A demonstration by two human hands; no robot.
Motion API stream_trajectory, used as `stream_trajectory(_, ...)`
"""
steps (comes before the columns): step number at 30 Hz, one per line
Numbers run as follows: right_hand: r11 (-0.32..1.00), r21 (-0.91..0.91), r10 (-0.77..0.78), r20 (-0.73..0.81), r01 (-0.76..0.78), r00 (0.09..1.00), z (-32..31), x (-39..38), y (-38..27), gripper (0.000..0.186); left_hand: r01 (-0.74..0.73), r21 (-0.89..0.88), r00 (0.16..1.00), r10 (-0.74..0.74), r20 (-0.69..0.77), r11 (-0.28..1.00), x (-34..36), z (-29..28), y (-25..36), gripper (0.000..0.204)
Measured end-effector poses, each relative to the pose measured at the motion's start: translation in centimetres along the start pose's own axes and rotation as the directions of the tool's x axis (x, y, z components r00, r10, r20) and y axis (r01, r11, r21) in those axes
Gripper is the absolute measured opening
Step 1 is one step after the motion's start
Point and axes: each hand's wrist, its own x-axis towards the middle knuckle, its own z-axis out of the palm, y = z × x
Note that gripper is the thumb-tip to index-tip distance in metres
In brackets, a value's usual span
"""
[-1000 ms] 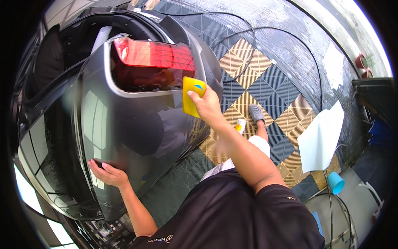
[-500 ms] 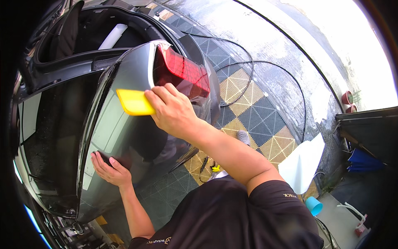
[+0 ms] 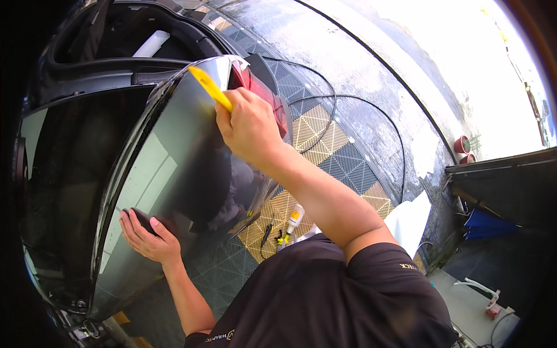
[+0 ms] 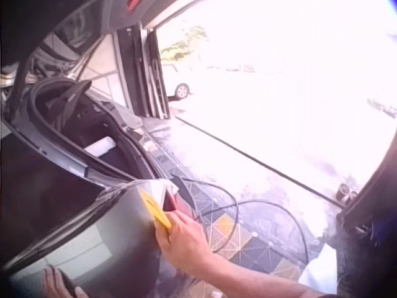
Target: The person cleans the rear bumper of a grey car with a cloth and spray. They apply a clear protective film to the surface, using a spray bottle to wet the area and a squeegee to smooth the film and remove bubbles. A heat gun is used to help the film conform to the bumper's curves, and a knife is used to trim the excess material.
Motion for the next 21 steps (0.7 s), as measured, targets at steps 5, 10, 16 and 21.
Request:
stream_trajectory(5, 0.996, -0.029, 0.090, -0.003, -0.090, 0.996, -0.6, 4.3, 0.0, 0.028, 0.015, 0.012, 1.000, -0.015, 0.025, 1.000, -0.7, -0.2, -0.2, 0.046)
stream_trajectory(10, 0.992, -0.081, -0.094, -0.023, 0.092, 0.995, 0.5, 0.0, -0.2, 0.026, 0.014, -0.004, 1.000, -0.014, 0.007, 1.000, -0.4, -0.1, -0.2, 0.046)
stream_trajectory(16, 0.961, -0.198, 0.204, 0.033, -0.194, 0.978, -0.2, 8.3, 2.4, 0.042, 0.018, -0.007, 1.000, -0.018, -0.002, 1.000, -0.4, 0.2, -0.3, 0.045)
stream_trajectory(21, 0.985, -0.160, 0.080, 0.103, -0.062, 0.991, -0.1, 2.3, -0.8, 0.026, 0.035, -0.016, 0.999, -0.035, -0.002, 0.999, -0.8, 0.0, -0.2, 0.045)
